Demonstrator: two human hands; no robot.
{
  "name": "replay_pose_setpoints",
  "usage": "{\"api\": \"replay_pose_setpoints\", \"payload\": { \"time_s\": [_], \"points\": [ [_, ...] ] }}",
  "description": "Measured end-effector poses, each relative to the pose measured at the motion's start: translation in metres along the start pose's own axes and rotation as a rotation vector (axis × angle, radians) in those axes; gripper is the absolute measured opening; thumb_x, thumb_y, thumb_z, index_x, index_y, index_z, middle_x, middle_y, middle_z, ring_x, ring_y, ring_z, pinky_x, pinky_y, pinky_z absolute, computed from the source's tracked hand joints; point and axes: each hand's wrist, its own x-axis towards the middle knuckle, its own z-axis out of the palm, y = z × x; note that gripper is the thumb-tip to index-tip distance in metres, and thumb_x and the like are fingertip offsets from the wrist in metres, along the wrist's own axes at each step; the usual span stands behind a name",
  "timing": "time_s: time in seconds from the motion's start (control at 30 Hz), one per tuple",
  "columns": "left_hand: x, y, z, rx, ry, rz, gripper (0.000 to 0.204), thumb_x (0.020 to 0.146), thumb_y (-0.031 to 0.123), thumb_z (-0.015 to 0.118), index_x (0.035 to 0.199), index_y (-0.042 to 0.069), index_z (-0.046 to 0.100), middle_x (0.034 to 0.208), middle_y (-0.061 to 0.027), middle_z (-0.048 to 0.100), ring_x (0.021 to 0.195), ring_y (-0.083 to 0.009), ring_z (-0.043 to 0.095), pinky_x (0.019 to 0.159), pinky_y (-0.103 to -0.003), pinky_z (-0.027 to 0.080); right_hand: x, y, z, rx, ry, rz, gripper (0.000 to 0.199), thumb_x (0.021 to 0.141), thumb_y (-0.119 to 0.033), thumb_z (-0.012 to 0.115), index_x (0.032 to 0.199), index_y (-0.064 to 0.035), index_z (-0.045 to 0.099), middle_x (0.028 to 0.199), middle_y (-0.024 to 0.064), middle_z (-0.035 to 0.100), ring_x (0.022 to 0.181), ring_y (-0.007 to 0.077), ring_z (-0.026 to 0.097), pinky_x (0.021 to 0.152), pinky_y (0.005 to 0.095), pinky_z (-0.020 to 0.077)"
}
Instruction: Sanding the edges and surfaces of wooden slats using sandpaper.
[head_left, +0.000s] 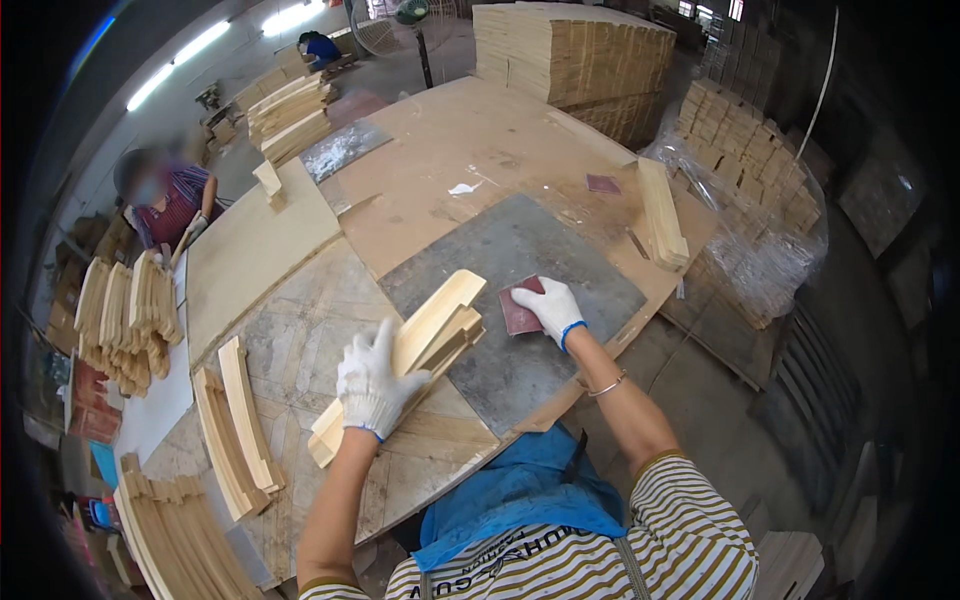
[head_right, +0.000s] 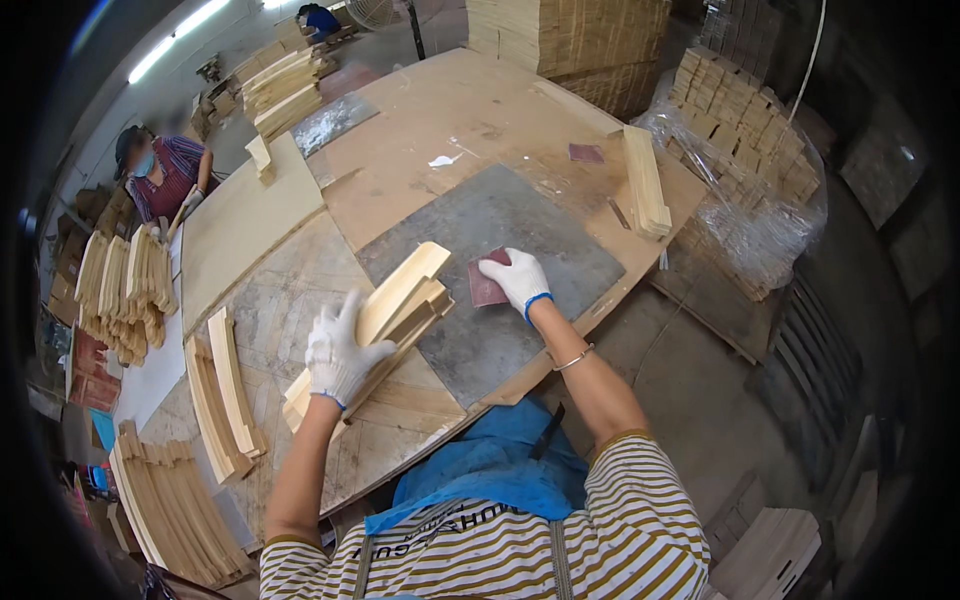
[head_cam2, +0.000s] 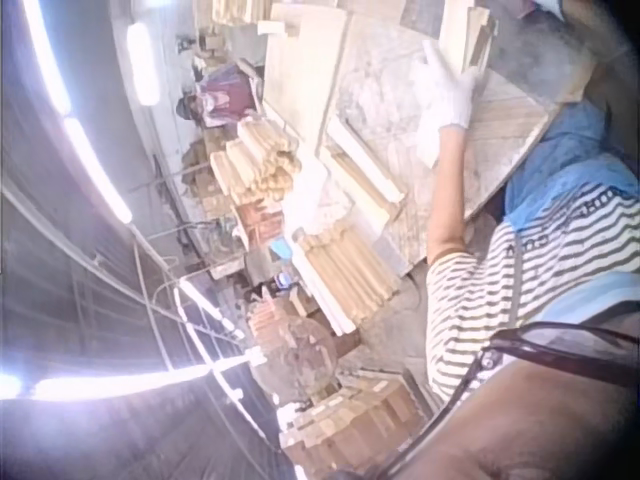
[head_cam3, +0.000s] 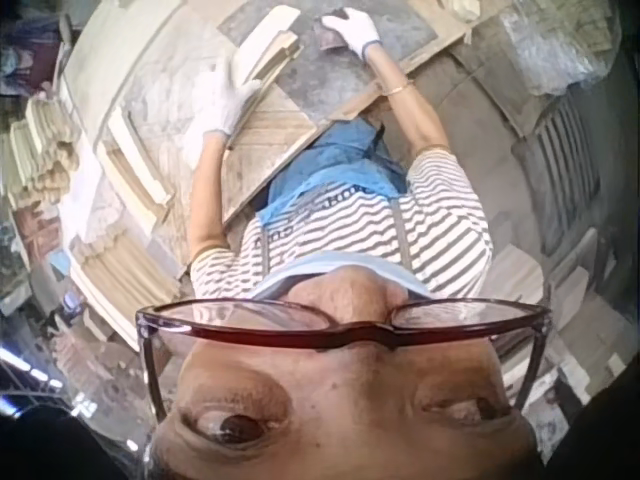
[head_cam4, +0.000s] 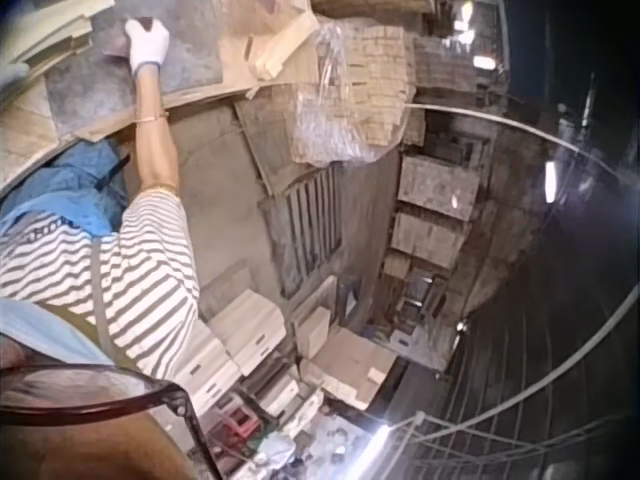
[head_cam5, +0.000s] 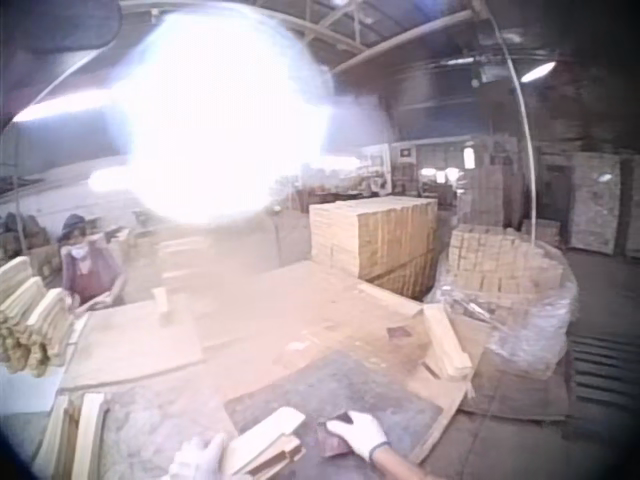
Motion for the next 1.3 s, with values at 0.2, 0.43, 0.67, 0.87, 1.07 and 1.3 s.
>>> {"api": "replay_pose_setpoints", "payload": {
  "time_s": [0.2, 0.43, 0.67, 0.87, 1.07, 1.3],
  "points": [
    [0.003, -0.006, -0.004, -0.089, 0.028, -0.012, 0.079, 0.063, 0.037, 0.079, 0.134, 0.014, 0.052, 0.106, -0.0186, 0.058, 0.102, -0.0356, 0.057, 0.086, -0.045, 0.049, -0.024, -0.014, -0.021, 0.409, 0.086, 0.236, 0.032, 0.083, -0.032, 0.071, 0.100, -0.0049, 0.068, 0.080, 0.0018, 0.066, 0.062, 0.0088, 0.059, 0.047, 0.0251, 0.0450],
    [0.026, -0.019, -0.028, -0.092, -0.009, 0.187, 0.038, 0.089, 0.027, 0.056, 0.125, 0.016, 0.057, 0.100, -0.0143, 0.064, 0.090, -0.0332, 0.064, 0.080, -0.043, 0.052, -0.026, -0.010, -0.036, 0.468, 0.118, 0.259, 0.029, 0.084, -0.034, 0.071, 0.099, -0.0100, 0.068, 0.075, -0.0014, 0.064, 0.054, 0.0067, 0.056, 0.040, 0.0226, 0.0374],
    [0.017, -0.009, -0.015, -0.128, -0.106, 0.172, 0.050, 0.086, 0.035, 0.061, 0.128, 0.010, 0.054, 0.115, -0.0169, 0.062, 0.101, -0.0336, 0.061, 0.088, -0.042, 0.048, -0.002, -0.028, -0.023, 0.731, 0.118, 0.244, 0.028, 0.087, -0.032, 0.070, 0.102, -0.0099, 0.063, 0.073, -0.0028, 0.061, 0.051, 0.0060, 0.053, 0.037, 0.0227, 0.0325],
    [0.006, -0.009, 0.008, -0.042, -0.016, 0.162, 0.080, 0.076, 0.042, 0.073, 0.139, 0.005, 0.041, 0.114, -0.0193, 0.060, 0.099, -0.0367, 0.060, 0.088, -0.043, 0.048, 0.031, -0.075, 0.012, 0.660, -0.057, 0.137, 0.030, 0.084, -0.031, 0.071, 0.103, -0.0082, 0.066, 0.076, -0.0009, 0.064, 0.055, 0.0059, 0.056, 0.039, 0.0215, 0.0369],
    [0.006, -0.004, 0.004, 0.008, -0.100, 0.059, 0.077, 0.077, 0.044, 0.070, 0.140, 0.009, 0.043, 0.115, -0.0174, 0.061, 0.101, -0.0348, 0.060, 0.088, -0.044, 0.048, 0.034, -0.062, 0.037, 0.597, -0.216, 0.350, 0.030, 0.083, -0.030, 0.071, 0.099, -0.0052, 0.067, 0.082, 0.0033, 0.065, 0.069, 0.0099, 0.060, 0.056, 0.0282, 0.0465],
    [0.002, -0.009, 0.006, -0.081, 0.022, 0.089, 0.075, 0.075, 0.043, 0.072, 0.138, 0.010, 0.047, 0.111, -0.0165, 0.062, 0.100, -0.0344, 0.061, 0.086, -0.043, 0.049, -0.012, -0.063, -0.012, 0.495, 0.163, 0.166, 0.033, 0.086, -0.026, 0.070, 0.101, 0.0027, 0.064, 0.086, 0.0064, 0.067, 0.073, 0.0130, 0.061, 0.064, 0.0273, 0.0503]
  ]
}}
